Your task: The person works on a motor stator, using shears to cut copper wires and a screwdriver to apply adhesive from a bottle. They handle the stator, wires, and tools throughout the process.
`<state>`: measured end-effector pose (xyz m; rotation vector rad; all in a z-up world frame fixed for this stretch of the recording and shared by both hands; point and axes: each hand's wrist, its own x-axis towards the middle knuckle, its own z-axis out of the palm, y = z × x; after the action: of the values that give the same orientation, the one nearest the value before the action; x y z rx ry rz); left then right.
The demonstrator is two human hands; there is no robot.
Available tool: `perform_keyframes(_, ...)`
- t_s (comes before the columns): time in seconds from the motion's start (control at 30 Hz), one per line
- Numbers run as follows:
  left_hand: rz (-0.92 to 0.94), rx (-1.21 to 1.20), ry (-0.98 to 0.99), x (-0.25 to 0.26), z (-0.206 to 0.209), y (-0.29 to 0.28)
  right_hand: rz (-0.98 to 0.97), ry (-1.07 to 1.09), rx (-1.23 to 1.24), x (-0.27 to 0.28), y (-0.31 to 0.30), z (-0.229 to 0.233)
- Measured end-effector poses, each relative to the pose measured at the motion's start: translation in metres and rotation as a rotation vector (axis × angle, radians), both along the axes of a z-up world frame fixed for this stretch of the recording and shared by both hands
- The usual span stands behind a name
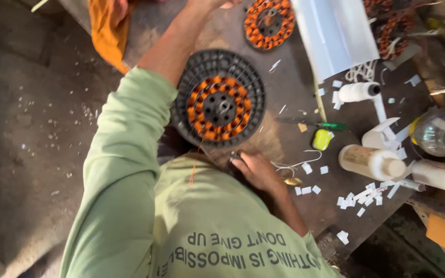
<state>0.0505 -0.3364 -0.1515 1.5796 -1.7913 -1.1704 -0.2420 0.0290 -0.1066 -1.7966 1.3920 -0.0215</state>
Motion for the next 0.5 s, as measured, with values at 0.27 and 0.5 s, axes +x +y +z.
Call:
perform_keyframes(0.27,-0.191,0.137,-0.329,-0.021,-0.003,-0.024,-0.079,-0.231,-0.072,-0.004,-0.004,0.011)
perform_keyframes(0.5,-0.304,0.128,0.050,-0.001,0.002,-0.012,-0.159,0.037,-0.037,-0.029,-0.013,0.033)
